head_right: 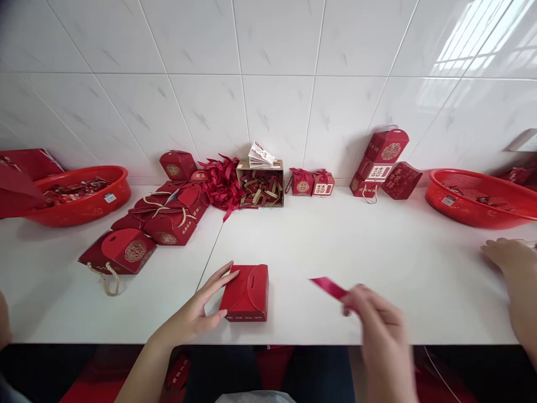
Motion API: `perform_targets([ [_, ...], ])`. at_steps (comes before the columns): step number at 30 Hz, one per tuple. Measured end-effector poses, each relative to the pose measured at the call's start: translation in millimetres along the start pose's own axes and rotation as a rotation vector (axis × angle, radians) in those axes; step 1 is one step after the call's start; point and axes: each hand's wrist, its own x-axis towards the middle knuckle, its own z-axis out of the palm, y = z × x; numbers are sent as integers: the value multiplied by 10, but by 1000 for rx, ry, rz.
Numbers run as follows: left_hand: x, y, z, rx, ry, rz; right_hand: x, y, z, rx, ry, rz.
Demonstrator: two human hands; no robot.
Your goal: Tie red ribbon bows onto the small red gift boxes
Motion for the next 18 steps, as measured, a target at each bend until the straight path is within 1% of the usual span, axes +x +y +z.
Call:
perform_targets([
  [1,39,75,-8,9,-17,27,50,-46,164,0,-107,3],
  [2,74,152,-18,24,-20,53,81,-88,322,-1,-259,15],
  [4,128,294,-31,72,12,87,92,-154,584,-21,-359,29],
  [6,168,396,-19,134,72,101,73,-189,743,-59,-382,54],
  [8,202,446,16,190,121,101,63,-194,812,-86,-382,87],
  [10,232,458,61,227,147,95,74,-181,831,-90,-368,120],
  [13,273,459,122,247,146,86,102,-161,848,-89,-362,158],
  [18,333,482,184,267,154,125,97,-174,916,-58,-417,167],
])
